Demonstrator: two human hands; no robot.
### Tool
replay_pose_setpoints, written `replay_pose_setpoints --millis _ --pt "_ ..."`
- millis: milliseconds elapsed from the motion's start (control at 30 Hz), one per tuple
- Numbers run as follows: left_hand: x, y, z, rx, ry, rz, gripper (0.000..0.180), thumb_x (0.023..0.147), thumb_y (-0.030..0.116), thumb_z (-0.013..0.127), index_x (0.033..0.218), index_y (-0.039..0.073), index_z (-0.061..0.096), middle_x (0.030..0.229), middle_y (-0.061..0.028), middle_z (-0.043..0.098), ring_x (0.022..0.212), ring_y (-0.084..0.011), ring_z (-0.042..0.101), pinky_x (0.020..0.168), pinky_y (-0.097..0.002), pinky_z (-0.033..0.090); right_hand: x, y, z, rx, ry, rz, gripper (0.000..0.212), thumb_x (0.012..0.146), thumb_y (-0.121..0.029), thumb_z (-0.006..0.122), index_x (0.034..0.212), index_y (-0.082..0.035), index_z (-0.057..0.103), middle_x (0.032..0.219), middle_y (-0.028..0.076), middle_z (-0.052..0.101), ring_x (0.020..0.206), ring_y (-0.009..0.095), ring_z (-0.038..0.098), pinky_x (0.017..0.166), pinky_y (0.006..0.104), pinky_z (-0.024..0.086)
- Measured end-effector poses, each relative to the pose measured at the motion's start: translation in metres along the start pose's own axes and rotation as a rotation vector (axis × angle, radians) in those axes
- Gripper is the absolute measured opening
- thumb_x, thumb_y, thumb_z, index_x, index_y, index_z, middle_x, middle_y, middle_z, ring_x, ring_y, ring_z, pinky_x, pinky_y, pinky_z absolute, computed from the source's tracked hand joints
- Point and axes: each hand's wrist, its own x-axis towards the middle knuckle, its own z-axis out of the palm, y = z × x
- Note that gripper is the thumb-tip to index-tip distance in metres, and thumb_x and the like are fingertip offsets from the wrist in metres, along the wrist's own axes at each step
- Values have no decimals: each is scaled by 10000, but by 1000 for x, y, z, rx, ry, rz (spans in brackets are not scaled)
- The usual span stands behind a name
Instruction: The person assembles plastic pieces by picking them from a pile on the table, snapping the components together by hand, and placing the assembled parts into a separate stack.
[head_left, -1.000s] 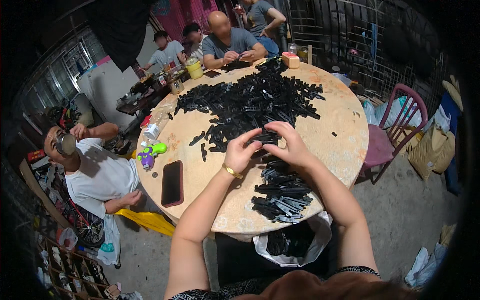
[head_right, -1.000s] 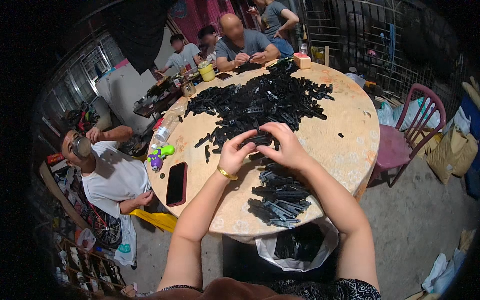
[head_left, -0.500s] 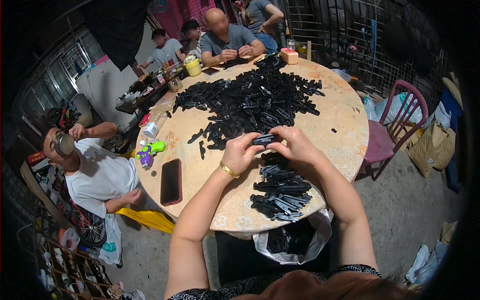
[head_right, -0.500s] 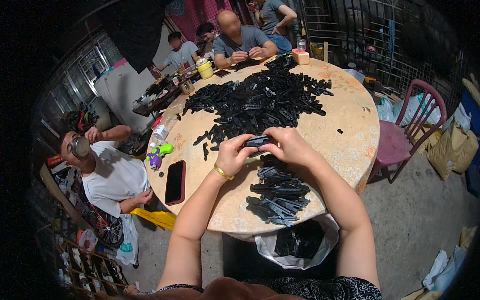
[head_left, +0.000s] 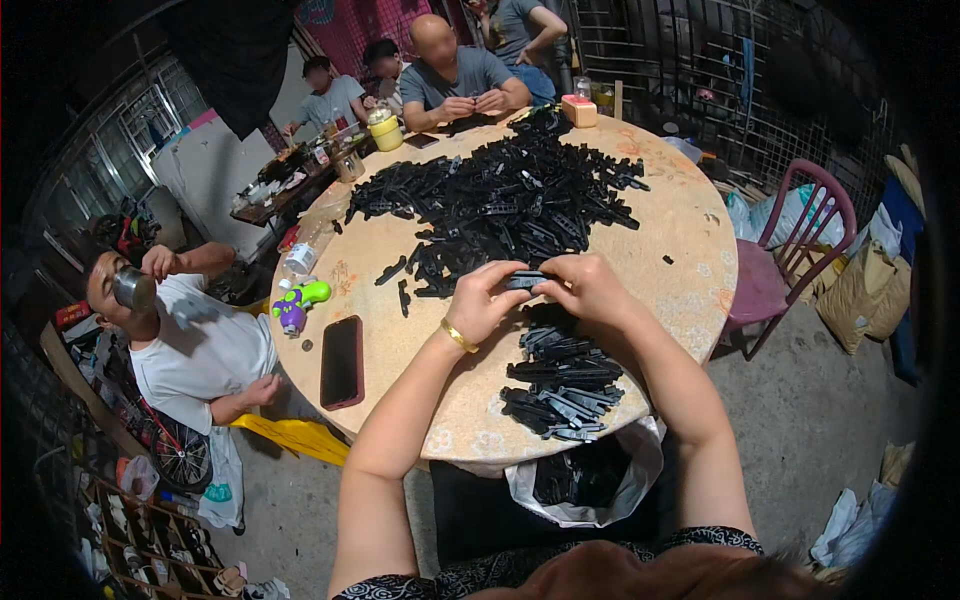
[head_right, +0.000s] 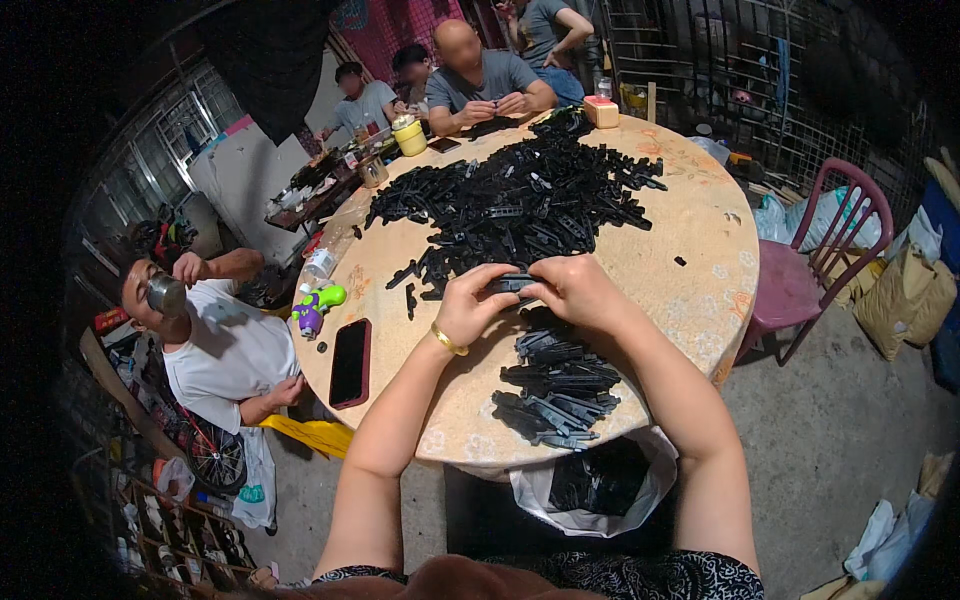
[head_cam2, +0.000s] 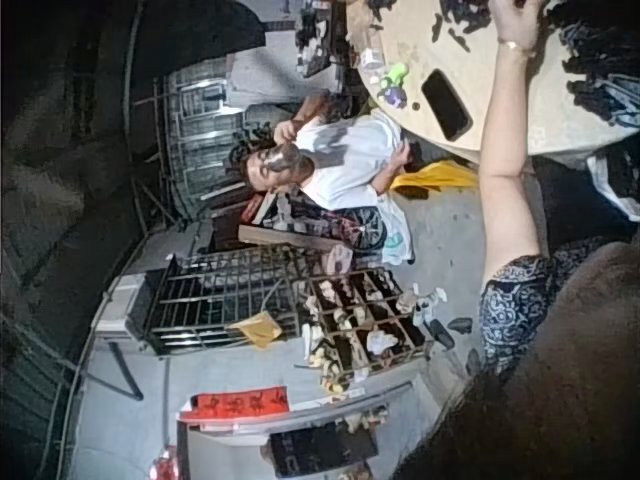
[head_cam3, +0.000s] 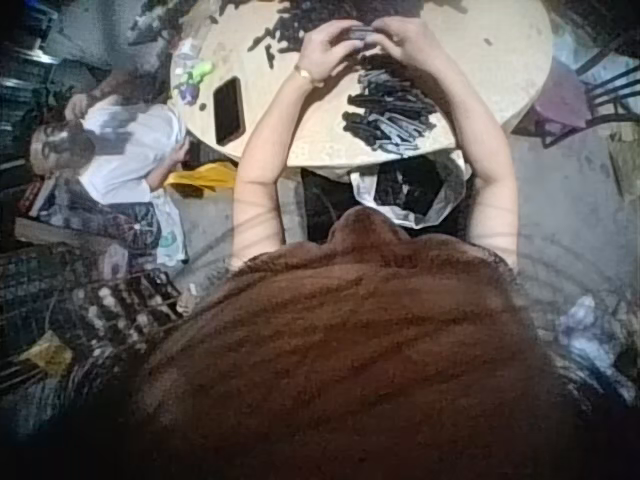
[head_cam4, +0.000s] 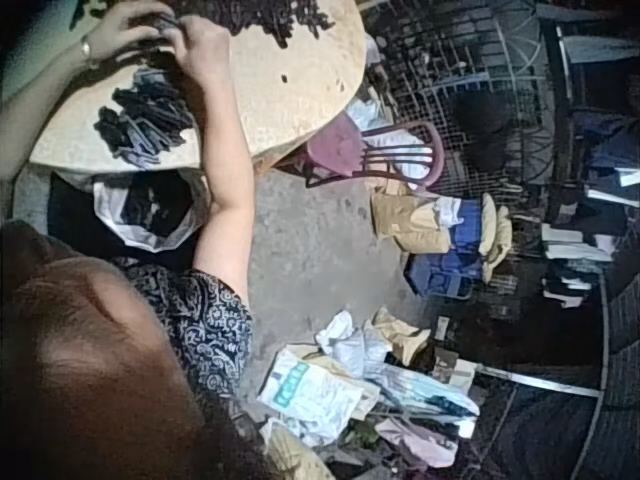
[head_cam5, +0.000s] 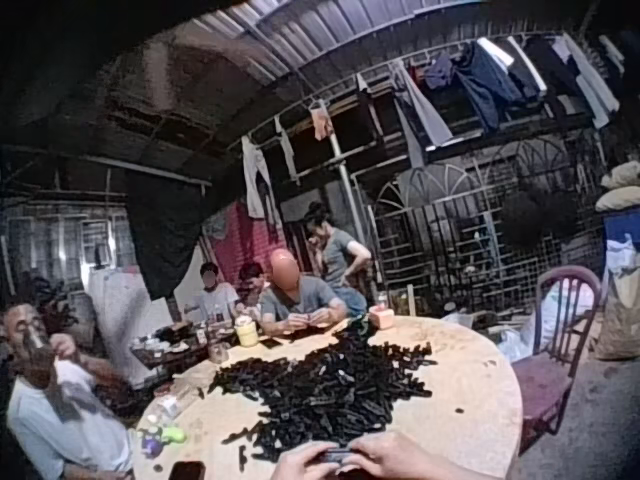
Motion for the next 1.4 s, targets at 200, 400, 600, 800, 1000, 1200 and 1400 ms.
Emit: replay_pose_setpoints --millis 200,400,600,800,1000,1200,1400 --pt "-2 0 -3 -102 -172 -229 234 708 47 653 931 -12 619 825 -82 616 710 -120 596 630 -222 480 2 24 8 480 20 419 195 812 -171 551 915 -20 620 805 114 639 722 178 614 643 278 469" --pt "-8 -6 12 -88 -477 -138 184 793 136 581 940 38 632 902 -76 583 891 -156 524 734 -284 430 -4 40 19 -124 -177 374 239 754 -288 603 876 -90 658 791 138 626 783 288 596 696 367 467" --pt "-9 -46 10 581 -147 40 233 695 96 642 914 18 618 876 -158 591 840 -322 544 759 -369 433 -2 43 20 -240 -293 480 269 687 -303 657 805 -61 641 813 139 619 825 286 589 705 376 465" --pt "-8 -48 14 531 -113 13 333 715 68 633 1039 21 568 882 -143 610 762 -286 586 685 -353 472 -6 49 21 -400 -289 451 239 663 -149 599 875 -41 624 843 146 615 812 295 587 721 363 465" --pt "0 -38 0 -493 11 -675 286 864 86 506 1126 -28 501 882 -96 592 657 -125 585 578 -233 515 2 24 17 157 85 59 199 729 -36 583 927 -15 586 870 129 554 770 279 570 653 311 465" --pt "-1 -38 -4 -973 -56 -712 272 891 135 466 1072 -64 510 922 -130 601 712 -180 621 637 -260 542 3 8 18 113 71 -137 195 707 -10 608 900 -14 580 869 112 557 778 271 573 657 321 474" --pt "2 -23 -2 -877 -34 -827 282 872 128 503 1078 -64 509 860 -122 610 677 -159 618 614 -251 534 2 9 16 32 39 -165 158 708 -28 615 864 -19 595 868 103 562 788 274 569 671 337 470"
